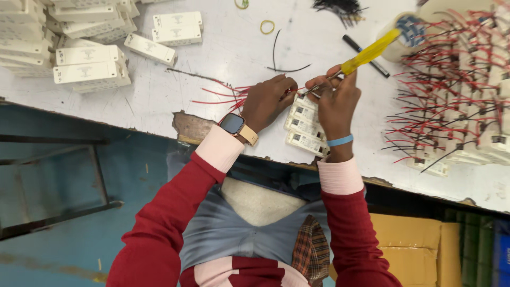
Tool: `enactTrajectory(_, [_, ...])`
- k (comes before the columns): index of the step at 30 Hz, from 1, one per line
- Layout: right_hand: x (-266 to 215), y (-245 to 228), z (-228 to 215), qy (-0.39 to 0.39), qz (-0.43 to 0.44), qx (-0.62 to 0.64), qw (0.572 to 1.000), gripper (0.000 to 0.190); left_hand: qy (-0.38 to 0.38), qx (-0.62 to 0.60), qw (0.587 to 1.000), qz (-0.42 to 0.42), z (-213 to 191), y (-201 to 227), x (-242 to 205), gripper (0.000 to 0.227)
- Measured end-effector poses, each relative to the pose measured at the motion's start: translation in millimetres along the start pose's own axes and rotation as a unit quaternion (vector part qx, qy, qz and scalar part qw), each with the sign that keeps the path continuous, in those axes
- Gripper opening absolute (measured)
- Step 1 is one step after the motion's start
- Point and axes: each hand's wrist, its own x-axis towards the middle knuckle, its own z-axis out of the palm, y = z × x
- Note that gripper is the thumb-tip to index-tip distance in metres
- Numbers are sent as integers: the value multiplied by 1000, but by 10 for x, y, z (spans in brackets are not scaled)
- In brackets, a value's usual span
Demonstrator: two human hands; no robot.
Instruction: The person sits on the floor at a workbench and assembles white electrical components by inserting red and black wires into terminals and tightening them with a yellow screwdriver. The person handles bundles of wires, picks up components, and places finished units aside.
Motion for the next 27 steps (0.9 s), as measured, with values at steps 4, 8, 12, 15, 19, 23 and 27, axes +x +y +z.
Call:
enactTrajectory(4, [14, 11, 0, -11, -13, -20, 1000, 20, -7, 32, 999, -10, -32, 40, 62, 12])
enactTrajectory(8, [15, -13, -114, -63, 53, 95, 992, 19, -33, -1, 999, 7, -180, 73, -33, 12])
enactTrajectory(12, [-23, -12, -266, -87, 56, 119, 988, 18, 23, -13, 997, 72, -311, 124, -126, 12])
enactTrajectory(15, [-92, -20, -336, -62, 38, 146, 987, 19, 73, -23, 996, 46, -430, 166, -216, 16])
enactTrajectory(19, [-194, -94, -362, -51, 16, 131, 990, 18, 16, -100, 995, 15, -477, 274, -284, 17])
enactTrajectory(23, [-304, -112, -262, -68, 21, 94, 993, 15, -1, -112, 994, 10, -382, 347, -309, 11])
enactTrajectory(27, [-377, -80, -215, -66, 21, 60, 996, 14, -9, -103, 994, -21, -268, 320, -374, 9])
